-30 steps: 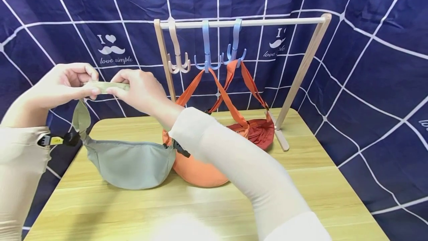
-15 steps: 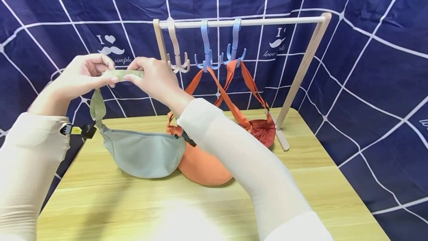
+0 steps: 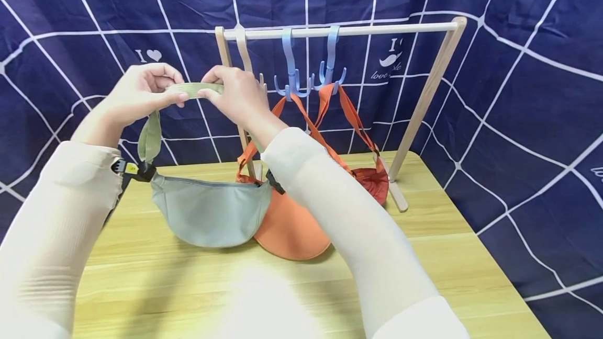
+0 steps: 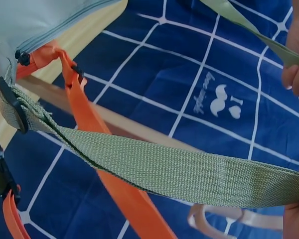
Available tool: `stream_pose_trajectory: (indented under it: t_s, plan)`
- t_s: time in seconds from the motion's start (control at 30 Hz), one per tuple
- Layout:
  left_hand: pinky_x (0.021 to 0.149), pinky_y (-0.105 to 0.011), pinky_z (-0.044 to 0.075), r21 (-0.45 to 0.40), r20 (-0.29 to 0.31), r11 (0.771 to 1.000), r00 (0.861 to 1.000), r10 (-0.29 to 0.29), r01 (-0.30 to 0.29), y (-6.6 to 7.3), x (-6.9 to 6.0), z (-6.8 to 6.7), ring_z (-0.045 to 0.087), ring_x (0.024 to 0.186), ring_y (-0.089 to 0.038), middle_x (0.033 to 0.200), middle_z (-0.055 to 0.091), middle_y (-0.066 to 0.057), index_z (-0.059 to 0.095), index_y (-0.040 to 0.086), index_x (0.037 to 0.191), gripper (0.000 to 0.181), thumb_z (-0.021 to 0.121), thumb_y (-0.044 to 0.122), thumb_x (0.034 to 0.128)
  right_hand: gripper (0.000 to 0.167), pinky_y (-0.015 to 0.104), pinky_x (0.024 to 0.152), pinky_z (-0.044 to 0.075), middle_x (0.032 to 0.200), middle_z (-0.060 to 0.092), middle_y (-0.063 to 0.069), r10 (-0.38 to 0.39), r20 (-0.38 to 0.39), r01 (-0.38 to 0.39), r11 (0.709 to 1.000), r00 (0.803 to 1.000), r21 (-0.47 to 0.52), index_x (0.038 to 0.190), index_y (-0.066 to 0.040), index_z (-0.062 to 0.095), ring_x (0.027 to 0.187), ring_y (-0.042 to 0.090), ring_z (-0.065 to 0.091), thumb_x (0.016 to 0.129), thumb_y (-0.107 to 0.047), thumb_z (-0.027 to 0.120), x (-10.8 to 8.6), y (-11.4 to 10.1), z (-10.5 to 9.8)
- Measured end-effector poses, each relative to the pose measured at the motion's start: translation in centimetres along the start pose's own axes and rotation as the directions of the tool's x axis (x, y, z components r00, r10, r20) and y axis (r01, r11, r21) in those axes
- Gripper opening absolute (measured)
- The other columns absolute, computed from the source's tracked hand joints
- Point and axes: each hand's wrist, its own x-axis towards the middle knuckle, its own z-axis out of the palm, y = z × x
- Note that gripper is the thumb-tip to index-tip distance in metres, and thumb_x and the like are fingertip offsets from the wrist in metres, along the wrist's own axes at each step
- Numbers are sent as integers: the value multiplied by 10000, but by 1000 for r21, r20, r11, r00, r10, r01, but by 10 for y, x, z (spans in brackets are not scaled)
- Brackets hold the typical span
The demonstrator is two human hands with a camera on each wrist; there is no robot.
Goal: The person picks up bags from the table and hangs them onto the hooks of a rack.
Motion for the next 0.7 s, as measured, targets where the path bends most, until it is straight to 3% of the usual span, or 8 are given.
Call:
stream_pose_trajectory:
  t_s: [0.3, 0.43, 0.53, 0.7]
  plan:
    - [498, -224, 320, -23, -31, 999, 999, -36, 35, 2, 21, 14, 472, 544, -98, 659, 655, -1, 623, 31, 922, 104, 696, 66, 857, 249, 223, 653, 427, 935, 669, -47, 40, -39, -41, 999, 998, -35, 1075, -180, 695, 715, 79, 557, 885, -340, 680, 6, 13, -10]
    - [592, -215, 407, -49, -52, 998, 998, -39, 36, 4, 29, 21, 586, 628, -124, 655, 660, 13, 626, 24, 933, 100, 689, 53, 861, 250, 235, 667, 436, 982, 679, -40, 55, -67, -58, 997, 996, -56, 1082, -180, 695, 732, 75, 578, 889, -338, 677, 9, 19, -14]
    - [660, -226, 430, -45, -82, 998, 996, -45, 41, 4, 33, 26, 615, 652, -126, 640, 659, 31, 631, 33, 939, 106, 695, 64, 860, 240, 240, 688, 440, 988, 687, -36, 66, -93, -71, 996, 994, -55, 1074, -167, 698, 754, 75, 581, 890, -320, 680, 10, 23, -15]
    - [665, -243, 402, -19, -127, 997, 989, -76, 74, 4, 40, 34, 603, 650, -111, 631, 661, 15, 644, 51, 947, 133, 718, 114, 856, 209, 234, 678, 430, 943, 702, -28, 78, -131, -83, 996, 988, -32, 1052, -147, 705, 734, 94, 572, 897, -284, 678, 12, 31, -16]
